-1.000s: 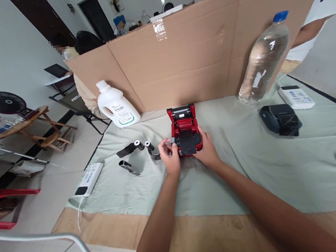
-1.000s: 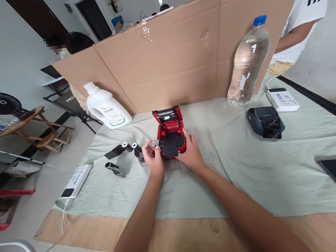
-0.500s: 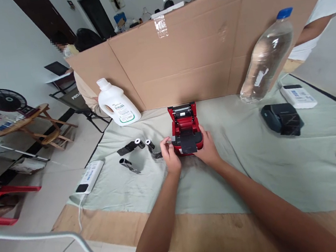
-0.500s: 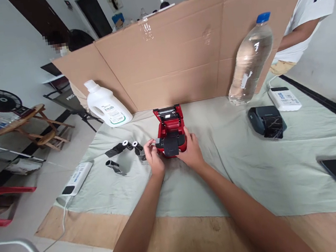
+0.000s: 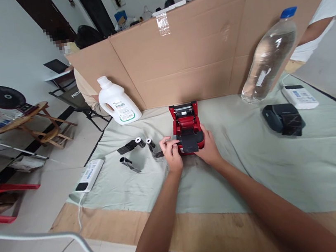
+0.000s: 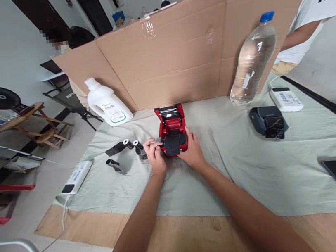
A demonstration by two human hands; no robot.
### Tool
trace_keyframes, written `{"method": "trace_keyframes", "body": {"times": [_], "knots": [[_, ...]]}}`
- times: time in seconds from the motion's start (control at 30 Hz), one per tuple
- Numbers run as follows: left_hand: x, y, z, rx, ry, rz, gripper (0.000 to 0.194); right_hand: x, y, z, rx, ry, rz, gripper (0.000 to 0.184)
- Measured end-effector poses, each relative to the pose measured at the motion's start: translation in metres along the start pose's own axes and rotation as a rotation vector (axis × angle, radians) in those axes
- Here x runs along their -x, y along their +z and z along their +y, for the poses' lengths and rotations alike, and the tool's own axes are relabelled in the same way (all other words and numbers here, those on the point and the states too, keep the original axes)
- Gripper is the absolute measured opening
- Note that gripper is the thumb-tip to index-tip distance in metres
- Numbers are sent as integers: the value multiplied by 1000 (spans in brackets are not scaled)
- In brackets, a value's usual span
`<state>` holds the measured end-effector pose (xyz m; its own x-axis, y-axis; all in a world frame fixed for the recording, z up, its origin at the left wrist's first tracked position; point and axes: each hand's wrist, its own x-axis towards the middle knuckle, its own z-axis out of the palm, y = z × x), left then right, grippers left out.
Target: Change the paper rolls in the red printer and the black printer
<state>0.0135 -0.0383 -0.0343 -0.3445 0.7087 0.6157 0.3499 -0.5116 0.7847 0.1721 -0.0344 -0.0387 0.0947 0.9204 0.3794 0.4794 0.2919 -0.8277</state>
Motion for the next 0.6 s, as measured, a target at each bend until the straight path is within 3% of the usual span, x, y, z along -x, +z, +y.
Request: {"method": "trace_keyframes", "body": {"times": [0.6], "knots": [[-1, -3, -1, -79, 143, -26, 39, -1, -3, -6, 26, 8, -8, 103]]}}
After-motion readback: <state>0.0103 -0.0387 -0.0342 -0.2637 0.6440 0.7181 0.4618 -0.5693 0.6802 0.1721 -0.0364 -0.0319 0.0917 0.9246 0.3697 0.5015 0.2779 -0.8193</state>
